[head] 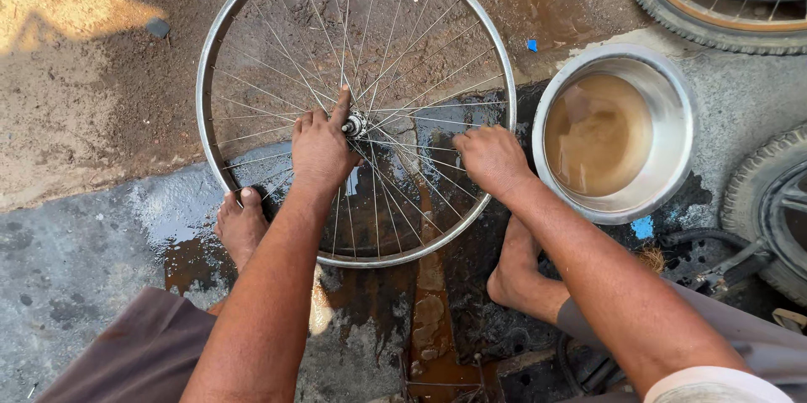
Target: The person scrubs the spokes and hub of a bicycle wheel using a small brush and water from a metal bowl. The wheel is held steady with one hand while the other hand scrubs the metal parts. The person occasionally dips the brush into the bowl to wet it.
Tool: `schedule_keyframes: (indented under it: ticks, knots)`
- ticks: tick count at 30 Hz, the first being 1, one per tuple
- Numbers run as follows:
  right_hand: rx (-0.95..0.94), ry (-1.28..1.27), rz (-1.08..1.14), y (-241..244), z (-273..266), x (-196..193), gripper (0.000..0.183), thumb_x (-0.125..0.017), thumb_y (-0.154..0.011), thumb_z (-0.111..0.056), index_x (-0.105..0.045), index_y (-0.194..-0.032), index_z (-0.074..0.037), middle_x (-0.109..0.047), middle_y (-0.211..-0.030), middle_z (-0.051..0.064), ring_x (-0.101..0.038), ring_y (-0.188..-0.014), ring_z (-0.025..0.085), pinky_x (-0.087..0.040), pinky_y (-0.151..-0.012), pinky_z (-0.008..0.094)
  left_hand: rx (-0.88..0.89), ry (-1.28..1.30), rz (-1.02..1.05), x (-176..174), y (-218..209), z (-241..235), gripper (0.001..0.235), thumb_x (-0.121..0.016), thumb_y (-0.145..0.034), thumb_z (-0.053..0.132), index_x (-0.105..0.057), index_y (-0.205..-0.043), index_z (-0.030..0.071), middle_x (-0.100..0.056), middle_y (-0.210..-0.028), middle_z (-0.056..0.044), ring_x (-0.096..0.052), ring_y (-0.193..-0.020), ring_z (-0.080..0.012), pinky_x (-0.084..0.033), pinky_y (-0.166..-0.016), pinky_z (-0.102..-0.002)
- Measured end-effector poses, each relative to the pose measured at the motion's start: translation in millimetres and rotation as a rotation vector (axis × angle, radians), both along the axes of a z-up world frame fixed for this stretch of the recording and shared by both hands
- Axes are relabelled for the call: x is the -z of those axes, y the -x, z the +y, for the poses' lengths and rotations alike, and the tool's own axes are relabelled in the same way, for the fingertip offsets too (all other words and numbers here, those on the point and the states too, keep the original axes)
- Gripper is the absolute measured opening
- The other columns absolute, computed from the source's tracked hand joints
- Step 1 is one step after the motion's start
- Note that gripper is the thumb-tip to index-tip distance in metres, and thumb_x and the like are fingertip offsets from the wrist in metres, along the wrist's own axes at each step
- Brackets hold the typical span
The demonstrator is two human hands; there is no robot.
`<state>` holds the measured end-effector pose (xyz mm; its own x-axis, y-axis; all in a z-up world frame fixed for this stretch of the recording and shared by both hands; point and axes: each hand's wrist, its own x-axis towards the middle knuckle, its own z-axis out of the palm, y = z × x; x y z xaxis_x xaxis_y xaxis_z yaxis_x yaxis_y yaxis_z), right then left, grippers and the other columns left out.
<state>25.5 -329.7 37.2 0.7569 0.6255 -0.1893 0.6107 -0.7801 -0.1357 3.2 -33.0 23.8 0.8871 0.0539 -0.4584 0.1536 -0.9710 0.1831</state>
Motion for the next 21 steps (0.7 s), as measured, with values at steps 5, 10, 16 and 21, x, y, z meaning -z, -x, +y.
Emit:
schedule_keyframes:
  ticks: [5,10,16,21]
  knots:
    - [0.11,0.004,0.232,3,-10,-6,0.022,-0.06,-0.089,-0.013,-0.072,-0.107,-0.009,-0.074,-0.097,0.015,-0.07,-0.094,0.037,-0.055,-0.083,0.052,0.035,-0.005,0.034,-4,1,2,0.134,-0.094,-0.069,0.05,-0.003,-0.165,0.025,-0.05,-0.144,-0.028,-0.046,-0.139,-0.042,-0.032,-0.12,-0.05]
    - [0.3,-0.061,0.405,-8,-10,-14,0.025,-0.059,-0.097,-0.015,-0.071,-0.118,-0.011,-0.075,-0.099,0.017,-0.071,-0.091,0.038,-0.056,-0.081,0.05,0.047,-0.01,0.032,-5,-4,4,0.133,-0.094,-0.068,0.05,-0.006,-0.165,0.023,-0.052,-0.142,-0.028,-0.05,-0.136,-0.0419,-0.036,-0.118,-0.049]
    - [0.31,-0.169,0.329,-4,-4,0,0.014,-0.07,-0.091,-0.019,-0.078,-0.102,-0.015,-0.078,-0.093,0.009,-0.075,-0.085,0.031,-0.059,-0.079,0.045,0.094,-0.064,0.103,-5,-7,4,0.118,-0.092,-0.067,0.056,-0.023,-0.159,0.027,-0.054,-0.141,-0.027,-0.051,-0.135,-0.0413,-0.037,-0.118,-0.049]
    - [0.149,-0.353,0.213,3,49,42,0.007,-0.073,-0.097,-0.018,-0.077,-0.095,-0.013,-0.074,-0.087,0.006,-0.071,-0.077,0.027,-0.058,-0.075,0.041,0.104,-0.079,0.057,-2,-7,3,0.114,-0.092,-0.067,0.055,-0.028,-0.157,0.024,-0.057,-0.134,-0.025,-0.054,-0.13,-0.0409,-0.039,-0.114,-0.051]
